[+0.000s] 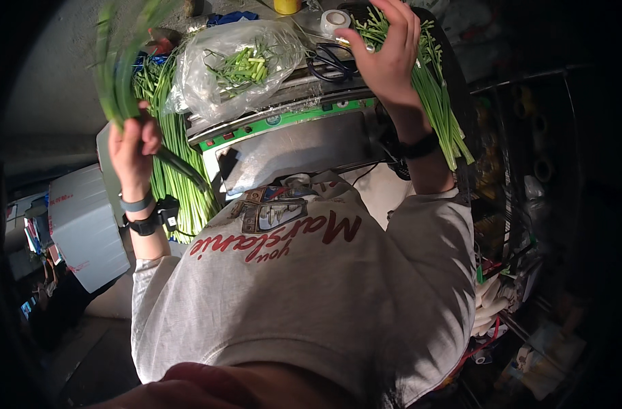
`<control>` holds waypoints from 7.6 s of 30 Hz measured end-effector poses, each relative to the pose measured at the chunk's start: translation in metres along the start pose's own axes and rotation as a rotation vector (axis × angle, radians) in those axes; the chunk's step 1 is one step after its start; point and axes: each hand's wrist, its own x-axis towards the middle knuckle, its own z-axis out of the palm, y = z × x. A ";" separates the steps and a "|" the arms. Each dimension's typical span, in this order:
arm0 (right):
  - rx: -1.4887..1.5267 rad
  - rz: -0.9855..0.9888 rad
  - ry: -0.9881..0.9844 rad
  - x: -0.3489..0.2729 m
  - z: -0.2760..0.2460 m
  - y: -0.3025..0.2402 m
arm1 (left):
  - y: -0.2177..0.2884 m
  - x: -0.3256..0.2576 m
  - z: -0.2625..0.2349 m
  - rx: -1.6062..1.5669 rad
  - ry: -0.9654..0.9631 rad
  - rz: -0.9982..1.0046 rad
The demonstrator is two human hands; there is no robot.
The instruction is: Bundling green onions with tape and trimming them with scissors in a supermarket backroom.
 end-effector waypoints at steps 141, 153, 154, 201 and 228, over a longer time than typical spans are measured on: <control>1.295 1.030 -0.602 -0.212 0.002 -0.077 | -0.168 -0.031 0.113 0.241 -0.433 -0.619; 1.173 1.076 -0.508 -0.215 0.009 -0.087 | -0.188 -0.043 0.131 0.872 -0.422 -0.096; 1.185 1.108 -0.517 -0.215 0.008 -0.090 | -0.187 -0.046 0.133 0.911 -0.416 -0.100; 1.310 1.235 -0.653 -0.227 0.001 -0.066 | -0.205 -0.025 0.132 0.621 -0.338 -0.382; 1.212 1.123 -0.629 -0.215 -0.027 -0.070 | -0.210 -0.038 0.152 0.799 -0.492 -0.385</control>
